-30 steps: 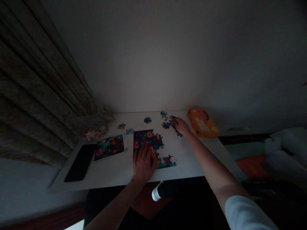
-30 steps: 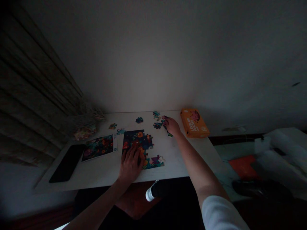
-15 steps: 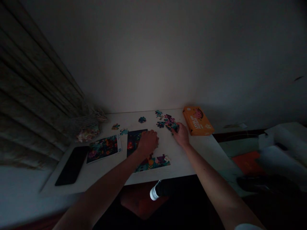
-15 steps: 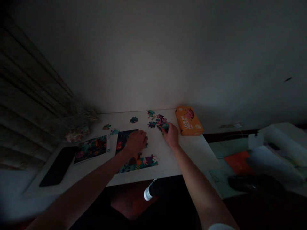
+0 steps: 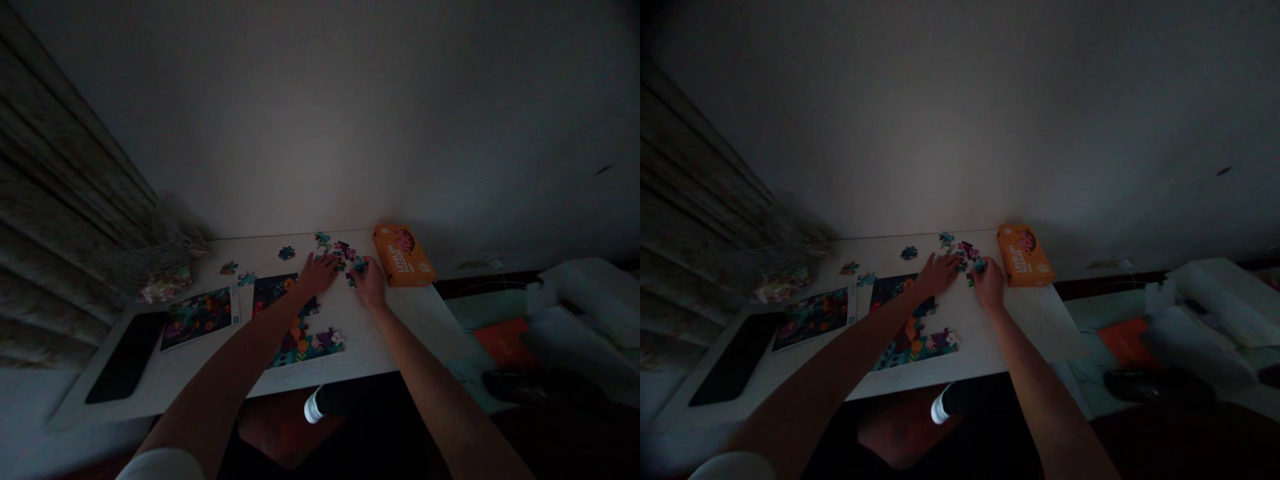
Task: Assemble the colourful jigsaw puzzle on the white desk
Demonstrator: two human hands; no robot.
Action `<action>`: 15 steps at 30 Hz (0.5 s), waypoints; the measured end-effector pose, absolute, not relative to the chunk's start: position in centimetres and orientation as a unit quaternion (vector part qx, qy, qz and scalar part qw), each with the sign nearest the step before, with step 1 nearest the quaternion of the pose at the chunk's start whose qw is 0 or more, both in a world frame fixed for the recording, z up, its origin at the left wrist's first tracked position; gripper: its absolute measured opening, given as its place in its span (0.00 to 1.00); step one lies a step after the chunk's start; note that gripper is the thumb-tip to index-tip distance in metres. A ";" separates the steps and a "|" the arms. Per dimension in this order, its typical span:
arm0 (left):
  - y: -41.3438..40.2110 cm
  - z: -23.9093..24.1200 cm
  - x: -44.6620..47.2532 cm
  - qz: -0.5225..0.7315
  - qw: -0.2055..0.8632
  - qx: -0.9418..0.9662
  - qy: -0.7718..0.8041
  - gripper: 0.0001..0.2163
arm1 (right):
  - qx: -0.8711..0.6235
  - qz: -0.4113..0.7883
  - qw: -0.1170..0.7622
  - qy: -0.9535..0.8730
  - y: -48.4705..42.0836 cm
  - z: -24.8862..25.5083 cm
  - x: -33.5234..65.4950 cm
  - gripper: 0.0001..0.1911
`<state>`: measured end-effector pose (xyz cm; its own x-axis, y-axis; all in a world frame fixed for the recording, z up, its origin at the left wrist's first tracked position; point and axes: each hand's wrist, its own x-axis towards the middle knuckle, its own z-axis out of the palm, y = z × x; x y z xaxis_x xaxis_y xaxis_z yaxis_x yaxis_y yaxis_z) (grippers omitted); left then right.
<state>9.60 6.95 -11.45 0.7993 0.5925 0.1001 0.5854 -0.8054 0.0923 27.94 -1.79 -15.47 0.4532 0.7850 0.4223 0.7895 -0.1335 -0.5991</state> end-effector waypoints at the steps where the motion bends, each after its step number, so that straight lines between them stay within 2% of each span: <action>1: 7.3 -11.4 9.1 0.063 0.027 0.944 0.322 0.23 | -0.749 0.001 0.407 -0.522 -1.8 -15.6 28.0 0.24; 15: 11.0 -11.0 4.8 0.082 0.076 0.882 0.457 0.21 | -0.725 -0.024 0.424 -0.542 -2.1 -15.6 27.7 0.30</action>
<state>4.81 10.96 -10.99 0.5683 0.8195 0.0741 0.7946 -0.5700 0.2093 27.66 -2.09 -15.61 0.4108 0.7656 0.4951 0.8066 -0.0520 -0.5888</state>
